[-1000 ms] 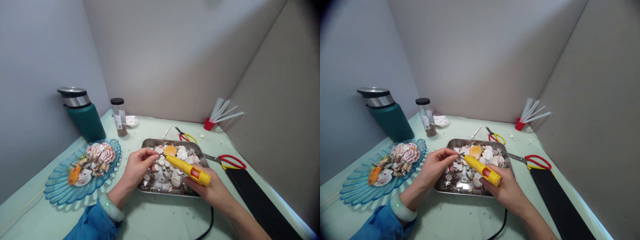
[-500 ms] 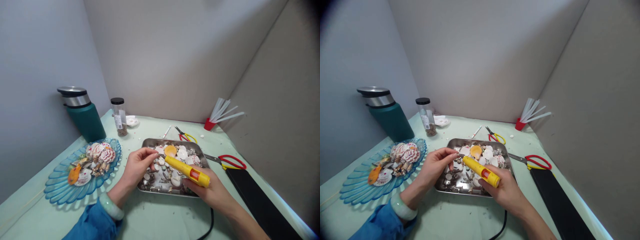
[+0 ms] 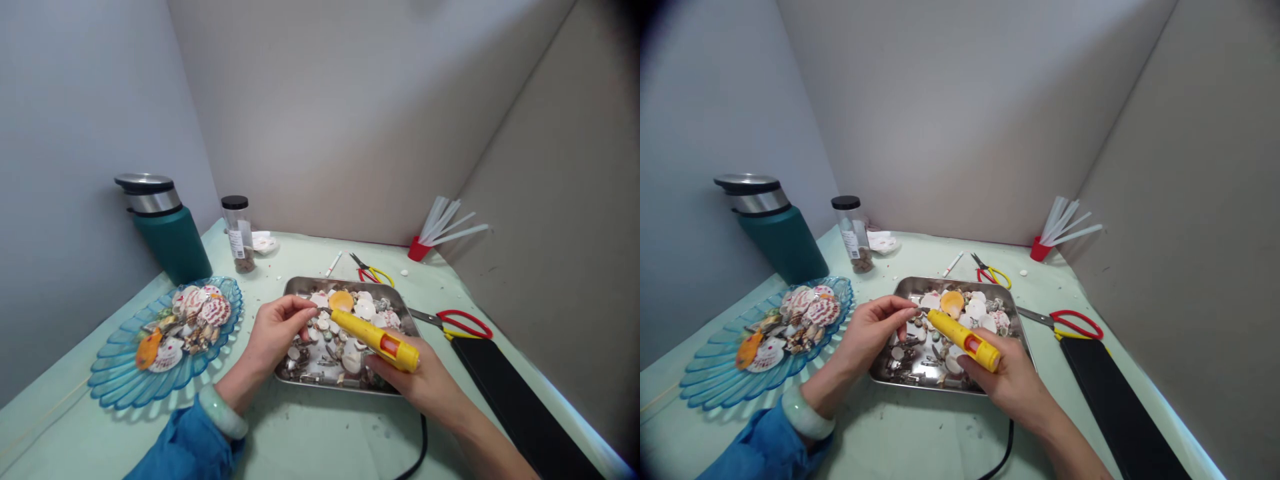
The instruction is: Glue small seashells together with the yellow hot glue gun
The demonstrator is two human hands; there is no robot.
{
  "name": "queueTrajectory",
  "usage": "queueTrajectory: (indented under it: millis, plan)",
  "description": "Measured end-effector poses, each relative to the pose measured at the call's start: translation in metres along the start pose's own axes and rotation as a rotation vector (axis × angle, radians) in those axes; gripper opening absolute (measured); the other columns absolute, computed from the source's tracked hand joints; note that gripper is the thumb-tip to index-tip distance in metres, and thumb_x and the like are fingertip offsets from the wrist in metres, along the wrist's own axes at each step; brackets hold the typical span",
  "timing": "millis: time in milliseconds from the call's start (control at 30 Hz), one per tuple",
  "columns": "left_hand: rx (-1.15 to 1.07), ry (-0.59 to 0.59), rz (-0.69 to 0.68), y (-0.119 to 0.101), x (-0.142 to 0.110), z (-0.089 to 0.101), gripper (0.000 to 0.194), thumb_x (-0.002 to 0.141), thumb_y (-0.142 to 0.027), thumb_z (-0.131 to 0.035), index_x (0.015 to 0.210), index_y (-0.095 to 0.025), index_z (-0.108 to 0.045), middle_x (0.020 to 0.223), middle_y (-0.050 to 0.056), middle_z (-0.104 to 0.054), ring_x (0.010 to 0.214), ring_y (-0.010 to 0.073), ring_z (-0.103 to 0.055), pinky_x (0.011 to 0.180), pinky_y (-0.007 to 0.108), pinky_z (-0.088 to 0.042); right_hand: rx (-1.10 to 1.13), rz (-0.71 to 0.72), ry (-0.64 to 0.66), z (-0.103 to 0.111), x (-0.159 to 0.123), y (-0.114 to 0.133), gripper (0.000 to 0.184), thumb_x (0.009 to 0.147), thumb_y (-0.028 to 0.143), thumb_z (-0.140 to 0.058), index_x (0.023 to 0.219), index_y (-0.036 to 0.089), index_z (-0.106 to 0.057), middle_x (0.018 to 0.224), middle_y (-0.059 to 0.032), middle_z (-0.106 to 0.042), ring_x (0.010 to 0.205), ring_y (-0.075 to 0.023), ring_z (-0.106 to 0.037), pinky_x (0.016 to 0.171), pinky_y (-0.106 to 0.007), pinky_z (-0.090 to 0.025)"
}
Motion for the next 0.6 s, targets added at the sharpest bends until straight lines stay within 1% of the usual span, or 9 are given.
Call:
queueTrajectory:
  millis: [300, 600]
  plan:
    - [-0.005, -0.008, 0.006, 0.0007, -0.0005, 0.0002, 0.015, 0.070, -0.027, -0.072, 0.075, -0.013, -0.070, 0.045, -0.005, -0.057, 0.042, 0.0075, -0.050, 0.046, 0.018, -0.035, 0.015, 0.018, -0.001, -0.0002, 0.0005, 0.0002, 0.021, 0.083, 0.036, -0.059, 0.074, 0.018, -0.055, 0.066, 0.0019, -0.053, 0.061, -0.0139, -0.047, 0.056, -0.026, -0.040]
    - [0.001, -0.029, 0.013, 0.0015, 0.0000, 0.0008, 0.017, 0.070, -0.029, -0.072, 0.076, -0.013, -0.069, 0.044, -0.005, -0.057, 0.041, 0.0080, -0.049, 0.045, 0.018, -0.033, 0.000, 0.005, 0.002, -0.0002, 0.0002, -0.0020, 0.022, 0.085, 0.038, -0.058, 0.079, 0.017, -0.057, 0.070, 0.0004, -0.056, 0.065, -0.0158, -0.051, 0.059, -0.027, -0.041]
Point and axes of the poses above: each hand's wrist, its own x-axis towards the middle knuckle, its own z-axis out of the back of the hand, y = z × x, the point moved 1 cm from there along x, towards the middle knuckle
